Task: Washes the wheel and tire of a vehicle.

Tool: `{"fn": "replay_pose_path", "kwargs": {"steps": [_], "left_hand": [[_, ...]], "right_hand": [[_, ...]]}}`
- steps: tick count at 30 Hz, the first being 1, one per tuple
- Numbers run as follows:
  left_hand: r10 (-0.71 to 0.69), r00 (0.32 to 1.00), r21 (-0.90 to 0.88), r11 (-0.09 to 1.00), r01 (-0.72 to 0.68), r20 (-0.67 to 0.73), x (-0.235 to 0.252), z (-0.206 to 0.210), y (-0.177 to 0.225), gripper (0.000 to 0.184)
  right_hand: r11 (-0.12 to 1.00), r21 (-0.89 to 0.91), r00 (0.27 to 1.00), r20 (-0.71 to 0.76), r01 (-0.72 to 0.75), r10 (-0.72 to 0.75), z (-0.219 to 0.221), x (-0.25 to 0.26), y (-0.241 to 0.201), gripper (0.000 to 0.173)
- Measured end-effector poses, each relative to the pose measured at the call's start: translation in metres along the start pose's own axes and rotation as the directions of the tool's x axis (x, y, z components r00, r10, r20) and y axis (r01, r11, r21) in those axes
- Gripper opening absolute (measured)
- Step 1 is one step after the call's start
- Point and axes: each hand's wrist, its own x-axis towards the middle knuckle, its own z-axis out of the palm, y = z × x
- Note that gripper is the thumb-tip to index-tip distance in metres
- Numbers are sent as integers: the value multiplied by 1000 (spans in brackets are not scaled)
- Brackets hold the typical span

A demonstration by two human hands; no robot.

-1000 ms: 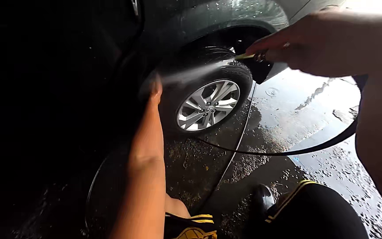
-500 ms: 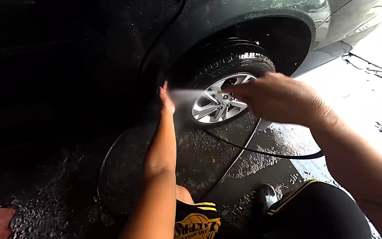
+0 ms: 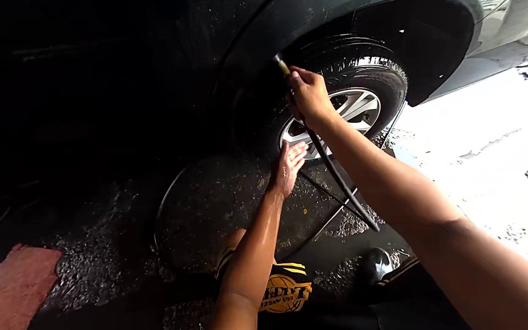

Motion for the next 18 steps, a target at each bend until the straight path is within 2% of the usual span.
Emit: {"fn": "replay_pose_path", "kwargs": {"steps": [1,2,3,5,7,8,9,11,12,13,15,16,18], "left_hand": [[47,995,-44,998,-44,85,-10,14,13,65],[99,990,-98,991,-89,102,-17,27,25,54],[136,990,-132,983,-129,47,-20,37,34,41],[160,972,-86,981,-177,-169,-10,42,46,22],[264,884,93,964,-248,-386,18,26,55,16],[371,824,246,925,-289,-428,35,10,58,19],[493,762,423,849,-317,-420,54,-8,56,24],[651,680,722,643,-255,-339,92,-38,60,38],[640,688,782,600,-168,-343,109,-45,66,44],[592,703,787,612,-75,-393,125,-48,72,49],[489,673,687,725,39,-554,147,-47,84,56],[441,663,636,769,68,-605,154,-50,90,56],[373,677,543,838,48,-634,161,-63,96,50]], "right_hand": [[999,38,996,-79,37,-34,6,12,2,42],[995,59,985,-156,81,-70,10,25,6,43],[989,80,969,-227,122,-101,16,36,9,44],[966,166,942,-305,198,-140,26,47,14,50],[889,385,960,-222,249,-173,37,45,16,51],[821,530,977,-137,212,-165,40,46,16,44],[749,649,991,-56,131,-125,41,48,14,42],[604,797,998,56,-31,-22,41,55,4,54],[551,827,990,143,-111,-15,39,58,0,61],[513,839,975,221,-182,-14,38,61,-3,68],[513,811,939,344,-281,-29,34,62,-6,73],[554,779,923,382,-295,-46,29,61,-7,74],[718,646,902,428,-259,-60,7,38,-4,75]]}}
